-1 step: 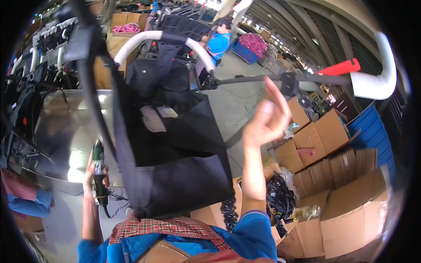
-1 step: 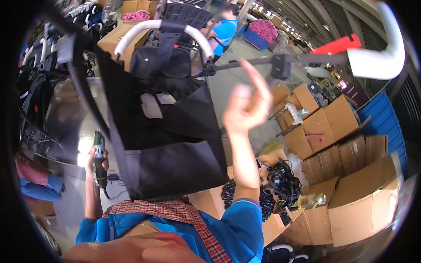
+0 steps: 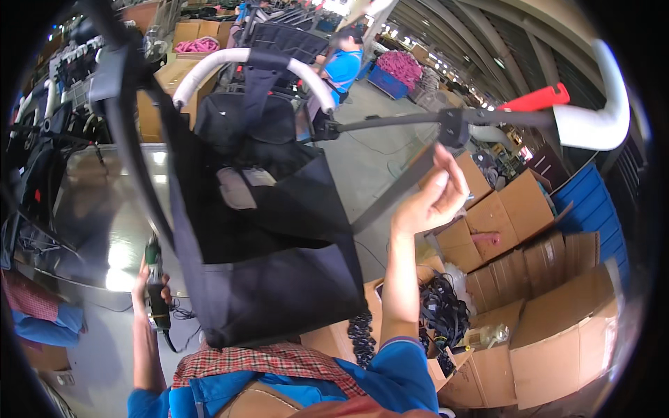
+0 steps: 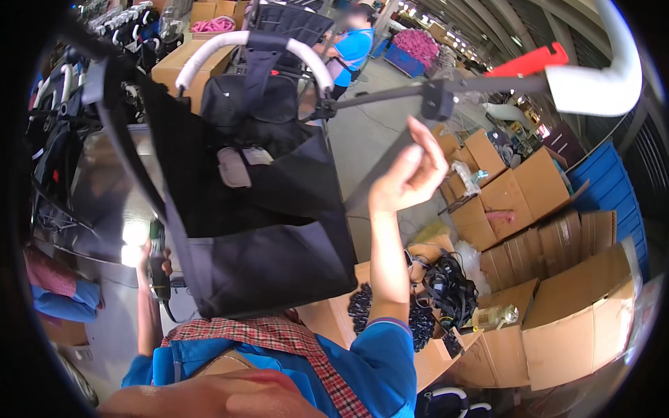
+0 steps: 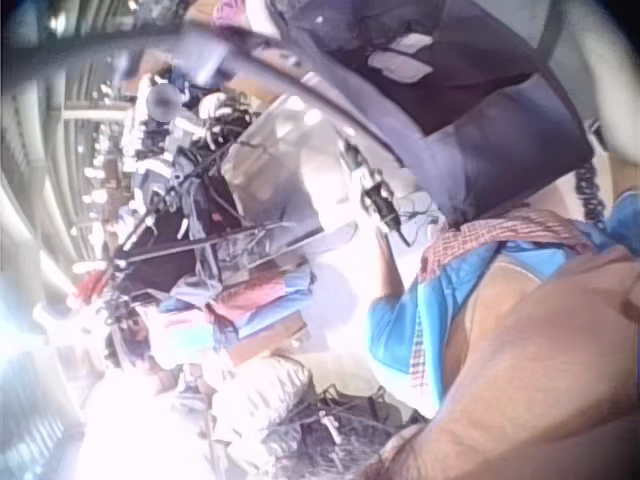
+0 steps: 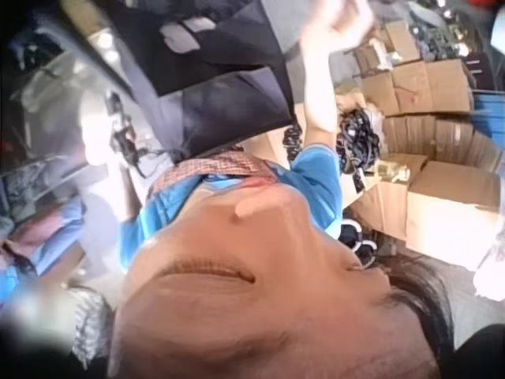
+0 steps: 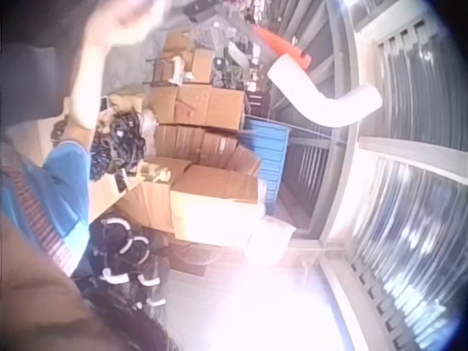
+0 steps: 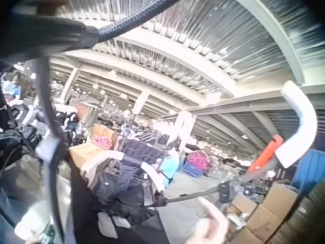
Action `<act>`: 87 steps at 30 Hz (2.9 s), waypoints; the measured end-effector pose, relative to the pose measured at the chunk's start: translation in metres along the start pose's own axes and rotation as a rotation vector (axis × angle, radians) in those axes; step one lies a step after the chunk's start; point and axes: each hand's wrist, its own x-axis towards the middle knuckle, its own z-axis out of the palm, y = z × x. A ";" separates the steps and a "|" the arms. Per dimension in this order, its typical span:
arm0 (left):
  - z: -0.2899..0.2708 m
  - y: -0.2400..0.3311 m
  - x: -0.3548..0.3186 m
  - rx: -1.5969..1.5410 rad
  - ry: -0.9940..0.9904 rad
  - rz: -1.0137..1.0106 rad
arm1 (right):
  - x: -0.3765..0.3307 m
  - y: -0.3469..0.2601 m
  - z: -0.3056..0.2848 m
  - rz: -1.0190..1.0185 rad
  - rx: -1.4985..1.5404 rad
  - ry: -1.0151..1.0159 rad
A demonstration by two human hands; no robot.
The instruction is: The person uses a cordless drill to attach black plastic fasteners to a stroller frame on a metal workbench. They repeatedly pick fasteners from a pile, position them on the frame, and drive them in with the drill, then flip the frame to access different sides.
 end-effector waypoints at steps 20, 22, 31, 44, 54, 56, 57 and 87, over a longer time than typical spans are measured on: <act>-0.107 -0.061 -0.054 0.544 0.250 -0.463 | -0.311 0.063 0.202 1.440 0.685 -0.860; -0.104 -0.048 -0.039 0.626 0.238 -0.508 | -0.318 0.041 0.245 1.395 0.784 -0.936; -0.072 -0.038 0.038 0.740 0.038 -0.542 | -0.388 0.039 0.315 1.252 0.832 -1.424; -0.026 -0.108 0.112 0.664 0.293 -0.737 | -0.350 0.489 0.304 0.986 -0.135 -0.610; 0.000 -0.121 0.141 0.541 0.412 -0.698 | -0.287 0.596 0.389 0.828 0.092 -0.628; -0.013 -0.124 0.147 0.574 0.361 -0.682 | -0.283 0.577 0.373 0.844 0.165 -0.584; -0.004 -0.122 0.146 0.577 0.333 -0.681 | -0.281 0.550 0.362 0.850 0.174 -0.563; 0.059 -0.118 0.031 0.818 -0.515 -1.044 | -0.267 -0.038 -0.167 0.877 -0.547 -0.721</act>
